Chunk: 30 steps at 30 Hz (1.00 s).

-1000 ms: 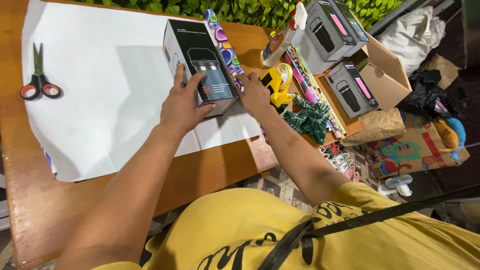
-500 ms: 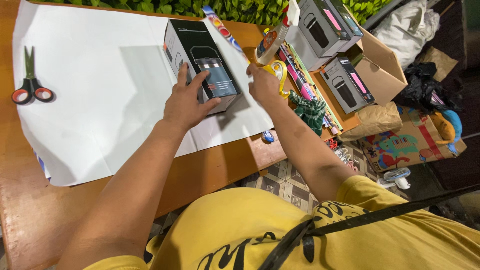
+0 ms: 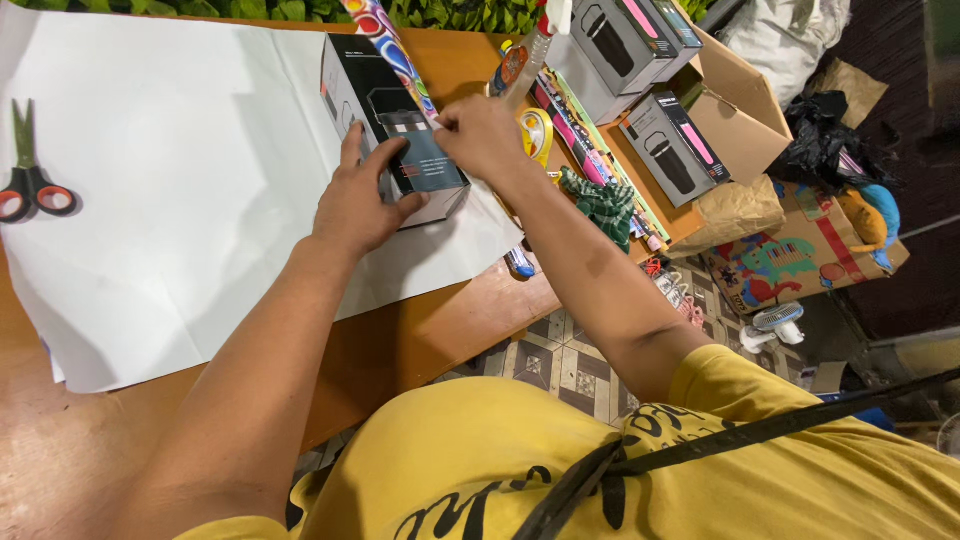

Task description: The person cuts a sheet of colorful wrapping paper with a utility knife, wipes a black product box with a cloth, and wraps the box in the paper. They fold the paper around the box and secure it with multiple pieces of clear tape from a dispenser.

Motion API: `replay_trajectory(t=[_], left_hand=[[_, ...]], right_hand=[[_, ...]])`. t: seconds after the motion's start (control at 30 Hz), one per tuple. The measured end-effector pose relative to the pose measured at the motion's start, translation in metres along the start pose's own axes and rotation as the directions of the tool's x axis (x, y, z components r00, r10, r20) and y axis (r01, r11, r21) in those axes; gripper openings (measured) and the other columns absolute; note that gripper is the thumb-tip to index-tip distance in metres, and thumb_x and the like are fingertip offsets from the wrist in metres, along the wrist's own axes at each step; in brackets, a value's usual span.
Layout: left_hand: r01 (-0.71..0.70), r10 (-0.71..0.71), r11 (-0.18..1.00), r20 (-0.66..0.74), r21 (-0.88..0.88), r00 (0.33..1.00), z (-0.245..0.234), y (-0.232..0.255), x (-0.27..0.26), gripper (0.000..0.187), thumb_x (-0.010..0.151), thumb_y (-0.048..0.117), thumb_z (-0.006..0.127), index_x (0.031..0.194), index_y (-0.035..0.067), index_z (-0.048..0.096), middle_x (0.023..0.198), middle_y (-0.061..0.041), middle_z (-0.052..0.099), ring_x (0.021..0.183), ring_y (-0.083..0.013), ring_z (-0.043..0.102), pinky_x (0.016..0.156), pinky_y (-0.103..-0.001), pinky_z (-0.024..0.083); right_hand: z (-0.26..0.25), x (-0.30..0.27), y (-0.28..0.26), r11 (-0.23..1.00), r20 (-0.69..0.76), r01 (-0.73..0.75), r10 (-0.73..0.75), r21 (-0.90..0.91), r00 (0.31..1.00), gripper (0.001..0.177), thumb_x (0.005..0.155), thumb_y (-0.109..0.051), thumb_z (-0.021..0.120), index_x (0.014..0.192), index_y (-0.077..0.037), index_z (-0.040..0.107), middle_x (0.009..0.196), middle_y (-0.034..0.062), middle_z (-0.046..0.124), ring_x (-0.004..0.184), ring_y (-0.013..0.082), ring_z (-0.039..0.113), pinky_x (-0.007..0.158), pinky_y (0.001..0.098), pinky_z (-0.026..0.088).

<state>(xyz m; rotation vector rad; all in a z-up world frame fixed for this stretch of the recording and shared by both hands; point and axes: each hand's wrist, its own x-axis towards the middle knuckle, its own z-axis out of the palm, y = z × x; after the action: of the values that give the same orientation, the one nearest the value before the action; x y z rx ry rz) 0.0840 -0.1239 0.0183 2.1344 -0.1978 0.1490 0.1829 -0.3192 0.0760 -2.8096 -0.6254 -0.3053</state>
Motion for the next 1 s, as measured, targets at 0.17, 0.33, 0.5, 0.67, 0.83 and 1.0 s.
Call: replay_trajectory(t=[0.17, 0.33, 0.5, 0.67, 0.83, 1.0], left_hand=[[0.09, -0.08, 0.986, 0.077, -0.138, 0.994, -0.004, -0.003, -0.003, 0.102, 0.073, 0.035, 0.085, 0.159, 0.031, 0.031, 0.168, -0.018, 0.012, 0.133, -0.0384, 0.05, 0.106, -0.042, 0.046], [0.12, -0.121, 0.99, 0.006, 0.07, 0.993, -0.007, -0.018, -0.025, 0.078, 0.094, 0.057, 0.059, 0.159, 0.021, 0.034, 0.168, -0.015, 0.028, 0.153, -0.0416, 0.029, 0.124, -0.059, 0.021], [0.231, -0.259, 0.833, -0.014, 0.503, 0.966, -0.006, -0.038, -0.051, 0.082, 0.091, 0.07, 0.047, 0.157, 0.023, 0.037, 0.166, -0.018, 0.023, 0.15, -0.0494, 0.013, 0.114, -0.074, 0.006], [0.066, -0.166, 0.72, 0.079, 0.691, 0.983, -0.019, -0.066, -0.059, 0.088, 0.085, 0.075, 0.051, 0.157, 0.025, 0.036, 0.166, -0.016, 0.021, 0.151, -0.0456, 0.012, 0.115, -0.067, 0.007], [-0.176, -0.005, 0.774, 0.285, 0.608, 0.959, -0.07, -0.103, -0.056, 0.086, 0.078, 0.073, 0.061, 0.152, 0.031, 0.044, 0.165, -0.01, 0.024, 0.152, -0.0386, 0.016, 0.12, -0.06, 0.011], [-0.151, -0.089, 0.742, 0.319, 0.653, 0.944, -0.103, -0.118, -0.05, 0.073, 0.075, 0.052, 0.074, 0.143, 0.036, 0.055, 0.161, -0.004, 0.035, 0.15, -0.0346, 0.025, 0.118, -0.06, 0.02]], right_hand=[[-0.002, 0.001, -0.024, 0.999, 0.107, -0.022, 0.025, -0.025, 0.994, 0.028, 0.077, -0.031, 0.077, 0.096, -0.011, 0.082, 0.088, 0.014, 0.076, 0.083, 0.0322, 0.074, 0.078, 0.0422, 0.057], [-0.015, 0.005, -0.013, 0.897, 0.423, -0.344, 0.207, 0.278, 0.882, 0.027, 0.098, -0.03, 0.059, 0.099, -0.008, 0.075, 0.091, 0.0131, 0.074, 0.082, 0.033, 0.075, 0.077, 0.0439, 0.06], [-0.005, -0.003, 0.016, 0.94, 0.168, 0.232, -0.278, 0.25, 0.946, 0.032, 0.087, -0.016, 0.079, 0.119, -0.018, 0.072, 0.141, 0.0144, 0.054, 0.135, 0.0312, 0.05, 0.114, 0.0418, 0.041], [0.009, -0.014, 0.023, 0.852, 0.071, 0.467, -0.495, 0.236, 0.866, 0.041, 0.089, -0.03, 0.082, 0.127, -0.02, 0.07, 0.162, 0.0217, 0.036, 0.151, 0.0461, 0.026, 0.121, 0.0579, 0.02], [0.008, -0.042, -0.004, 0.78, 0.019, 0.603, -0.614, 0.167, 0.789, 0.056, 0.085, -0.056, 0.072, 0.128, -0.02, 0.065, 0.145, 0.0097, 0.055, 0.14, 0.0333, 0.046, 0.119, 0.0562, 0.023], [0.007, -0.069, -0.044, 0.824, 0.061, 0.551, -0.562, 0.136, 0.825, 0.036, 0.102, -0.04, 0.062, 0.136, -0.029, 0.067, 0.147, 0.0053, 0.059, 0.139, 0.0257, 0.051, 0.115, 0.0485, 0.03]])
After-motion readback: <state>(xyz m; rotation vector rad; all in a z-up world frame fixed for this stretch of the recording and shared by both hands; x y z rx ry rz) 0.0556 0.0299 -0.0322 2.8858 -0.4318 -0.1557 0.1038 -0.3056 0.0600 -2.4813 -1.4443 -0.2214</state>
